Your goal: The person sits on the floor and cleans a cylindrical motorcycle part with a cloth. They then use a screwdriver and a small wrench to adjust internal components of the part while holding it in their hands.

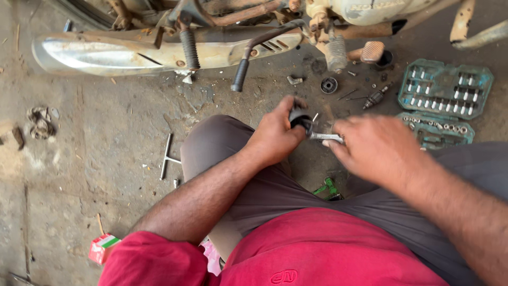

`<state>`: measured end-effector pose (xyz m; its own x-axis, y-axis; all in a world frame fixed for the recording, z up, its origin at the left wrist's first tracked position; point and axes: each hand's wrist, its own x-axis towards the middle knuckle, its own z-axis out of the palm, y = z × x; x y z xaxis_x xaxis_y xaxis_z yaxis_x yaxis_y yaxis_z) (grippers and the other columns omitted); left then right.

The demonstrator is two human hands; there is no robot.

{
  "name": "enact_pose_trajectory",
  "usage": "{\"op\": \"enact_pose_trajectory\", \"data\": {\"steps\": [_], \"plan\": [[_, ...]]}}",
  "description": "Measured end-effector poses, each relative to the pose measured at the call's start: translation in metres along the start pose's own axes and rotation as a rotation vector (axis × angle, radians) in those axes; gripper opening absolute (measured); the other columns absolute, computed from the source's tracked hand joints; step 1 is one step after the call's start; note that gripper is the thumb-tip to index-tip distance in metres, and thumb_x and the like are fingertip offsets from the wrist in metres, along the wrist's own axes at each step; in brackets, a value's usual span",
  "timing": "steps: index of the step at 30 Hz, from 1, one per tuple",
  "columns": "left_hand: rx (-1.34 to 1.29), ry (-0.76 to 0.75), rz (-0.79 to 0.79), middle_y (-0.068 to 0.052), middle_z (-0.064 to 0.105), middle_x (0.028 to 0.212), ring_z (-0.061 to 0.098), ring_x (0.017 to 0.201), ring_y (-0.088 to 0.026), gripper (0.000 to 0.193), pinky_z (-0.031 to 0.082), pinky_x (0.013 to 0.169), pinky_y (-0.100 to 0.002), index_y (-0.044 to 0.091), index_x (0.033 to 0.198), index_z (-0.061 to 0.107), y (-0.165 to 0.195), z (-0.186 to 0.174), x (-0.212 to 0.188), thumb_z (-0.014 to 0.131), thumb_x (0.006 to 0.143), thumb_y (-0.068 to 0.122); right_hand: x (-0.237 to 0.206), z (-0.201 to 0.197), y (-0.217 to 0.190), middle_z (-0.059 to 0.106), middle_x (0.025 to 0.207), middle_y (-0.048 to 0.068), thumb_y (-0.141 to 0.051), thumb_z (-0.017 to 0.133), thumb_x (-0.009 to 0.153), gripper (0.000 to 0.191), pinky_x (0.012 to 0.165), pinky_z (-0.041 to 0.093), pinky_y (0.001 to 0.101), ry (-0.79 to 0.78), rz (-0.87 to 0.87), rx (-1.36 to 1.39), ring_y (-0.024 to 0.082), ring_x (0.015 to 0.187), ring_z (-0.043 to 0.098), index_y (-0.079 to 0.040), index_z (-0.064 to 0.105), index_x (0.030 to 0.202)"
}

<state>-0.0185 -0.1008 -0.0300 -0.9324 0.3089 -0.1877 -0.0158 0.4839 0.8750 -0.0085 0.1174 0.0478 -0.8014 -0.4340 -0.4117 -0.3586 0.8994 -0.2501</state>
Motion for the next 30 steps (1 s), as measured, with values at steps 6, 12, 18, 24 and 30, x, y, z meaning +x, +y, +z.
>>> {"op": "enact_pose_trajectory", "data": {"steps": [6,12,18,24,30], "plan": [[-0.538,-0.049,-0.100,-0.007,0.060,0.097,0.056,0.072,-0.011,0.046,0.048,0.059,-0.025,0.011,0.134,0.049,-0.001,-0.005,0.004,0.061,0.092,0.001,0.005,0.054,-0.009,0.080,0.100,0.021,-0.025,0.049,0.106,0.037,0.078,0.064,0.0404,-0.462,0.295,1.258,0.030,0.092,0.081,-0.010,0.050,0.140],[-1.170,-0.302,-0.182,-0.009,0.062,0.105,0.056,0.063,-0.014,0.049,0.043,0.050,-0.026,0.012,0.134,0.048,0.024,-0.019,-0.001,0.057,0.089,-0.003,0.028,0.081,0.007,0.075,0.114,0.012,-0.016,0.059,0.095,0.034,0.096,0.054,0.0388,-0.286,-0.106,1.343,0.025,0.108,0.071,-0.009,0.062,0.128],[-0.997,-0.459,-0.388,-0.007,0.062,0.093,0.057,0.063,-0.012,0.051,0.042,0.049,-0.024,0.012,0.136,0.050,0.032,-0.029,0.003,0.059,0.088,-0.002,0.021,0.031,0.035,0.071,0.113,0.007,-0.023,0.073,0.074,0.029,0.098,0.047,0.0453,0.503,-0.257,0.024,0.028,0.114,0.063,-0.011,0.077,0.100],[-0.417,-0.358,-0.393,-0.002,0.063,0.083,0.055,0.058,-0.012,0.046,0.043,0.048,-0.026,0.012,0.131,0.054,0.017,-0.009,0.004,0.061,0.087,0.001,-0.009,-0.012,0.009,0.069,0.098,0.006,-0.024,0.071,0.086,0.014,0.090,0.053,0.0416,0.170,-0.100,-0.114,0.025,0.105,0.065,-0.013,0.071,0.093],[-0.078,0.040,-0.068,0.000,0.068,0.093,0.068,0.085,-0.014,0.045,0.053,0.078,-0.027,0.009,0.130,0.053,-0.001,0.003,0.002,0.065,0.087,0.001,-0.013,0.001,-0.015,0.077,0.100,0.013,-0.028,0.050,0.108,0.020,0.082,0.059,0.0377,-0.322,0.229,0.215,0.026,0.091,0.075,-0.012,0.058,0.117]]}}
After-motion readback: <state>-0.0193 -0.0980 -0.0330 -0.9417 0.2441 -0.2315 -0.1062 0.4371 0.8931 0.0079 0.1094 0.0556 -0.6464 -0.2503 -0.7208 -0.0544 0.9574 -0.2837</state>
